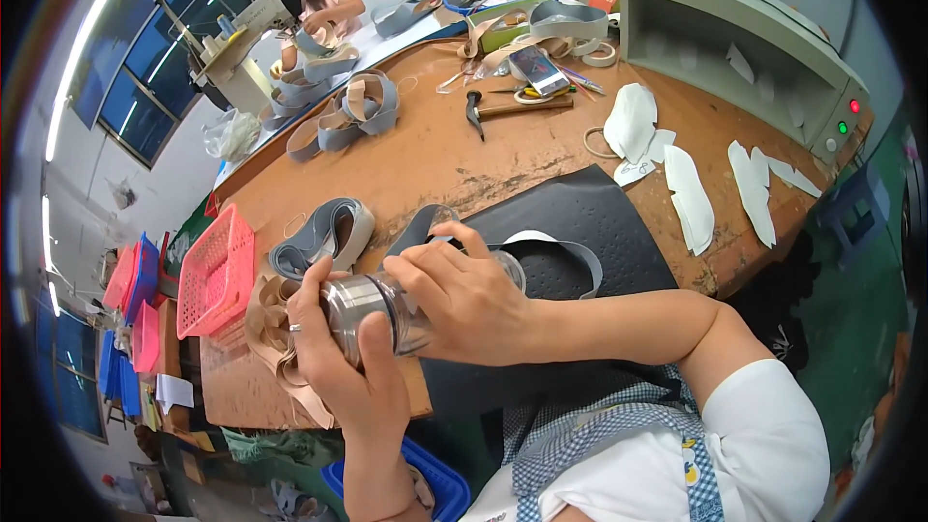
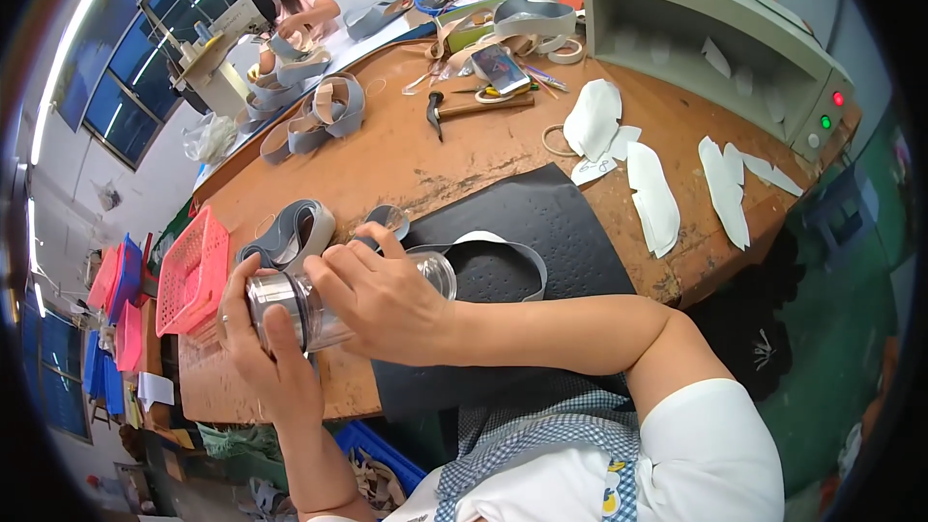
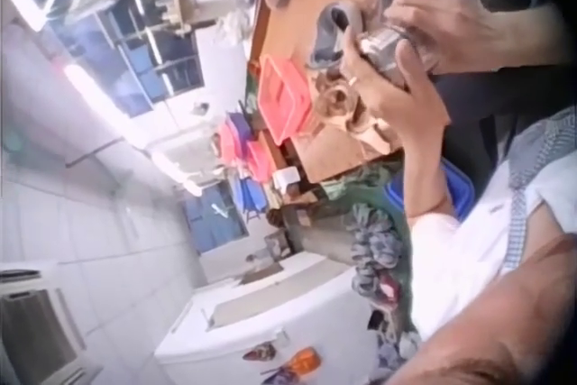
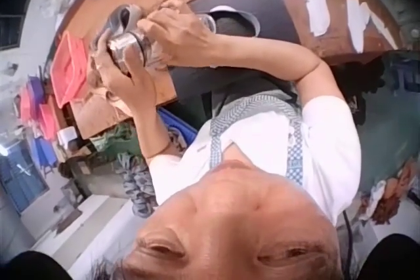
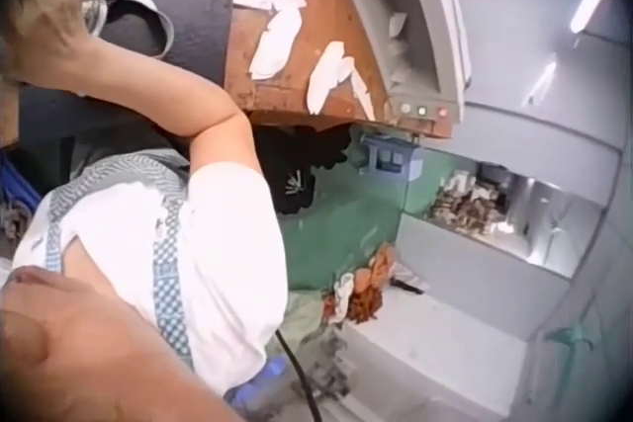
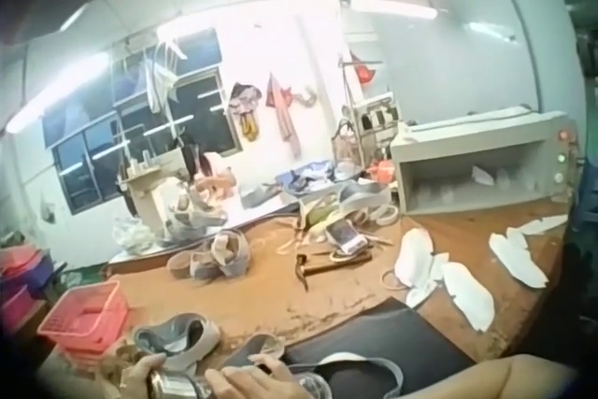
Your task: Manually assembling and preparing various leather and fabric components for shoe manufacturing at a workbench.
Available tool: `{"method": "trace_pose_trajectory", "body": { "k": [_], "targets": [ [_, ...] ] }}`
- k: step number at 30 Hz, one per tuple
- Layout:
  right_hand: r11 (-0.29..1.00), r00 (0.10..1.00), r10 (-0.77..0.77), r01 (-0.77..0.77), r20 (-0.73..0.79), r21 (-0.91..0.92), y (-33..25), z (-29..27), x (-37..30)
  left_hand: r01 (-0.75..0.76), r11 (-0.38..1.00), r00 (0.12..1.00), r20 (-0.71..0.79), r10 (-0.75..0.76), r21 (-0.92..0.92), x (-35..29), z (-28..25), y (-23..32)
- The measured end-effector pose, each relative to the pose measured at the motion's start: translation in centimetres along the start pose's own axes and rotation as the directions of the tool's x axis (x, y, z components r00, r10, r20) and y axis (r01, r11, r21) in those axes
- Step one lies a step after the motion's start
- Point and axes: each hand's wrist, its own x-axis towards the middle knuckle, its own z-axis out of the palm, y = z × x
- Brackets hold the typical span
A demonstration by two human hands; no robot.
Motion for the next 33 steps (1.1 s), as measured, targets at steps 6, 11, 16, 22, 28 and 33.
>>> {"method": "trace_pose_trajectory", "body": {
  "k": [6, 11, 16, 22, 28, 33],
  "targets": [
    [0.494, 0.7, -0.06, -0.599, 0.712, 0.63, 0.7, -4.6, 3.2, -0.289, 0.88, 0.929, 0.111, 0.353, -0.377, 1.9, -1.5, -1.3],
    [0.041, 0.714, -0.328, -0.644, 0.619, 0.764, 1.4, -4.8, 2.8, -0.293, 0.955, 0.954, -0.083, 0.288, -0.052, 3.3, 1.4, -5.5],
    [0.745, 0.776, -0.044, -0.394, 0.629, 0.538, 3.1, -6.2, 4.3, 0.336, 0.776, 0.941, 0.153, -0.302, -0.533, 2.2, -0.9, -8.8],
    [0.878, 0.704, -0.028, -0.321, 0.709, 0.354, 3.8, -4.4, 3.3, -0.168, 0.984, 0.976, 0.134, 0.174, -0.055, 0.5, 1.2, -3.2],
    [0.944, 0.764, -0.075, -0.153, 0.64, 0.293, 7.8, -4.6, 3.0, -0.094, 0.98, 0.987, 0.11, 0.114, -0.173, -1.1, 3.3, -4.1],
    [0.944, 0.921, 0.321, -0.329, 0.222, -0.002, 19.4, -8.4, 3.7, 0.307, 0.905, 0.952, 0.085, -0.295, -0.295, -7.8, 4.4, -8.7]
  ]
}}
